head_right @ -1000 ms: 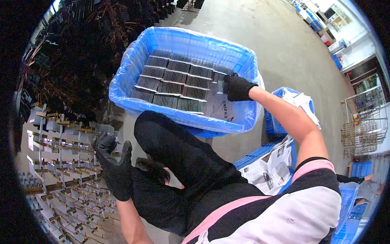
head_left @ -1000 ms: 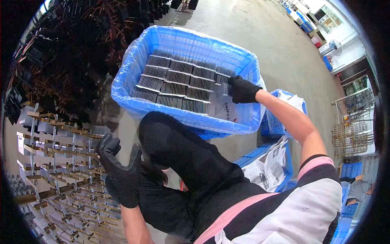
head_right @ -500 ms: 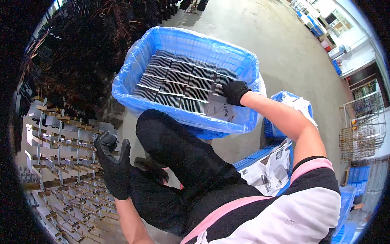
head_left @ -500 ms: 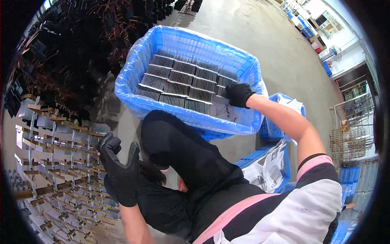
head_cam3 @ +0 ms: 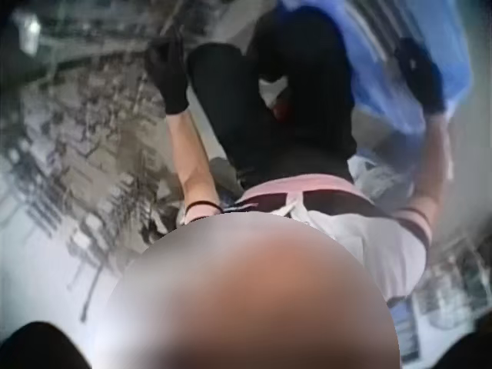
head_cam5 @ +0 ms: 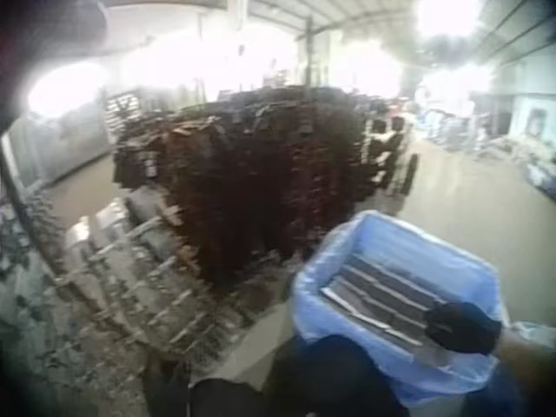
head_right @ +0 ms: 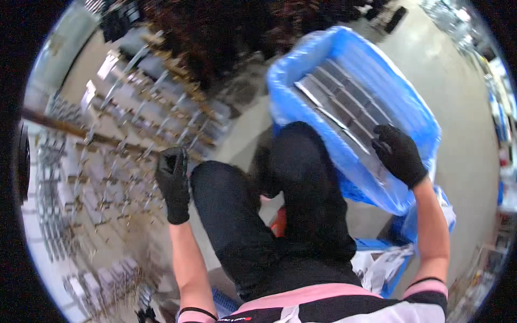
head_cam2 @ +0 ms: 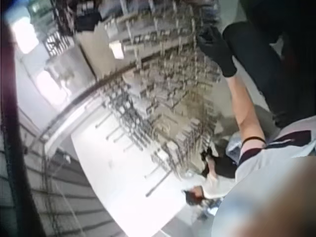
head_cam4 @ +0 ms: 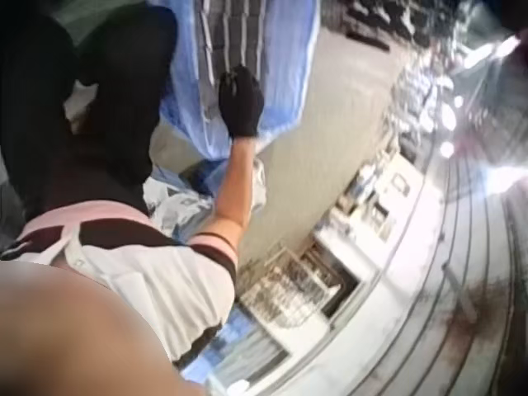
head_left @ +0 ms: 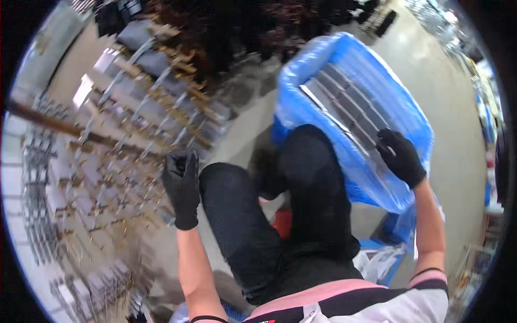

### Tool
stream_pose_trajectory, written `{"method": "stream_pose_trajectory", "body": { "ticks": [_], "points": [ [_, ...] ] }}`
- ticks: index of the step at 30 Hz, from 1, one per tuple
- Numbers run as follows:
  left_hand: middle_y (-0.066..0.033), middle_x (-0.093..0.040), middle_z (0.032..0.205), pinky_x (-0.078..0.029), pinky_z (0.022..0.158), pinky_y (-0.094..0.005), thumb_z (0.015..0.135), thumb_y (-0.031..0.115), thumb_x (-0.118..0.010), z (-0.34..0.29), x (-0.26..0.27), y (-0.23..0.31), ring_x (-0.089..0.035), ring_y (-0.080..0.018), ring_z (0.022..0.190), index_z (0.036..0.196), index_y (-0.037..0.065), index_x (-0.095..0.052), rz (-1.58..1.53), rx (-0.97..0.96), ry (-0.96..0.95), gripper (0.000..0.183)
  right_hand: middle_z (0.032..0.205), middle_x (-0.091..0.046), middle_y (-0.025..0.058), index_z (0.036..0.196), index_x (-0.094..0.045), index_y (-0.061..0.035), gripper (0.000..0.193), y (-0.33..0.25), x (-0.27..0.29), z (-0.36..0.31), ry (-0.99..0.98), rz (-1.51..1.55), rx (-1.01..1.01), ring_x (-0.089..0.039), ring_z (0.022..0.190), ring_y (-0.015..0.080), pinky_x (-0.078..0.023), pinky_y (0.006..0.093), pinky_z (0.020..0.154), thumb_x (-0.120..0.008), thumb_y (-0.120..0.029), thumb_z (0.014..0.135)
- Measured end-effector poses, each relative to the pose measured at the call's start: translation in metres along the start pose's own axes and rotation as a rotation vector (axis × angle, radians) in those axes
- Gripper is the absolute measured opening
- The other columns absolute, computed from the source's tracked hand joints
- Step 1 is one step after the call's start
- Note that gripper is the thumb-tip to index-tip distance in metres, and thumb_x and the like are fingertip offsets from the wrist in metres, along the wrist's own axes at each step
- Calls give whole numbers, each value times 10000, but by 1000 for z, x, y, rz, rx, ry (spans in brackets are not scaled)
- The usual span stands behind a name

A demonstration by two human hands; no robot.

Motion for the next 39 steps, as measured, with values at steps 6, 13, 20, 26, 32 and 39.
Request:
{"method": "stream_pose_trajectory", "body": {
  "ticks": [6, 13, 20, 26, 32, 39],
  "points": [
    [-82, -673, 1012, -502, 800, -317, 960, 221, -605, -21, 0, -127, -620, -177, 893, 1194, 8, -630, -204, 311, -281, 317, 1208, -617, 215, 1230, -608, -43, 349, -85, -33, 42, 28, 187, 106, -590, 1126, 395, -462, 450, 979, -647, -106, 888],
    [-130, -660, 975, -505, 790, -363, 895, 292, -708, 48, -121, -188, -635, -236, 894, 1147, 34, -611, -383, 337, -420, 374, 1284, -573, 215, 1287, -562, -39, 411, -98, -56, 61, 10, 216, 140, -523, 1230, 405, -405, 464, 1052, -627, -65, 881],
    [-317, -646, 1058, -495, 828, -478, 817, 334, -765, 118, -173, -221, -621, -447, 1014, 1234, -26, -594, 394, 66, -174, 576, 1290, -577, 205, 1280, -569, -28, 434, -97, -62, 61, 13, 232, 145, -511, 1260, 397, -371, 475, 1102, -598, 28, 850],
    [-310, -653, 1103, -471, 906, -503, 695, 498, -815, 135, -190, -184, -610, -470, 1041, 1164, -46, -616, 247, 486, -116, 746, 1284, -586, 197, 1270, -580, -31, 456, -91, -57, 64, -37, 187, 41, -519, 1261, 392, -370, 474, 1104, -599, 56, 823],
    [-289, -661, 1122, -466, 944, -481, 667, 573, -801, 127, -201, -207, -615, -451, 1067, 1168, -53, -622, 504, 367, 185, 821, 1285, -586, 197, 1264, -591, -37, 473, -95, -58, 66, -48, 218, 25, -519, 1265, 393, -387, 467, 1090, -617, 62, 802],
    [-291, -642, 1183, -405, 1033, -487, 627, 627, -798, 122, -214, -203, -584, -431, 1160, 1197, -65, -616, 663, 507, 146, 915, 1277, -582, 205, 1251, -607, -47, 453, -94, -62, 64, -32, 209, 28, -529, 1243, 395, -406, 466, 1063, -645, 31, 806]
  ]
}}
Point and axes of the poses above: each hand's wrist, its own z-axis towards the middle knuckle, its own x-axis out of the back of the hand, y = z × x, the point moved 2 cm from there along z, towards the middle knuckle
